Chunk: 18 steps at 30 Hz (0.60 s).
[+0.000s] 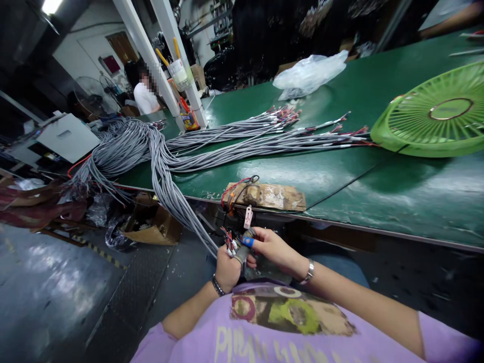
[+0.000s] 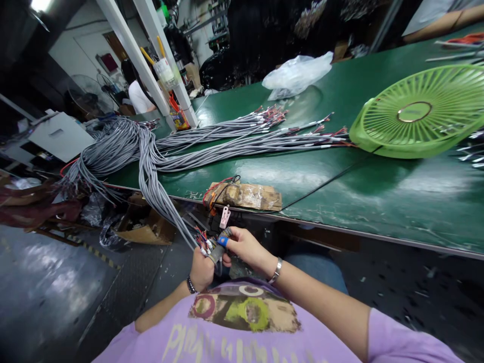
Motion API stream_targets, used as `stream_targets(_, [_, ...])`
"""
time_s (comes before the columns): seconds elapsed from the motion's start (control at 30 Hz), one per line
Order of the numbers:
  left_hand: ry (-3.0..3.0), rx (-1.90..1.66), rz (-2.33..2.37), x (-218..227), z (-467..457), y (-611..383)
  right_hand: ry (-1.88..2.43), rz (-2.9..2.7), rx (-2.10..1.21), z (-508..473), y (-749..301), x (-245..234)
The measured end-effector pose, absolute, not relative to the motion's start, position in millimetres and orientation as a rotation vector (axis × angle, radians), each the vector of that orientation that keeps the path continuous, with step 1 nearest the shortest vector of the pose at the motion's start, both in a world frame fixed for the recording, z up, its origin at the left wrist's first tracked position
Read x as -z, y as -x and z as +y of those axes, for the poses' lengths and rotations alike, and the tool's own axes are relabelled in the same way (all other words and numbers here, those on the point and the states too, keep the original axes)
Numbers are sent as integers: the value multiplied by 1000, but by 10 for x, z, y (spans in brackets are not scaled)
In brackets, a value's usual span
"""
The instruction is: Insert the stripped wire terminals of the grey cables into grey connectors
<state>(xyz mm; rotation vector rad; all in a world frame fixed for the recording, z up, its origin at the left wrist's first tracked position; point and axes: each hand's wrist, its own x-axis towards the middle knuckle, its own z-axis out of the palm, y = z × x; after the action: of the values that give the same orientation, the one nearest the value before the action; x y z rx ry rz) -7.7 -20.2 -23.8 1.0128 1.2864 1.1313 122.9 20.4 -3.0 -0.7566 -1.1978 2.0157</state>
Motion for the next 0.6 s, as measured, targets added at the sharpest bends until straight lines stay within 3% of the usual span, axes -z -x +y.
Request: stream_targets(0.6, [-985, -1212, 1277, 262, -190, 90, 773, -992, -2014, 154, -1141, 155])
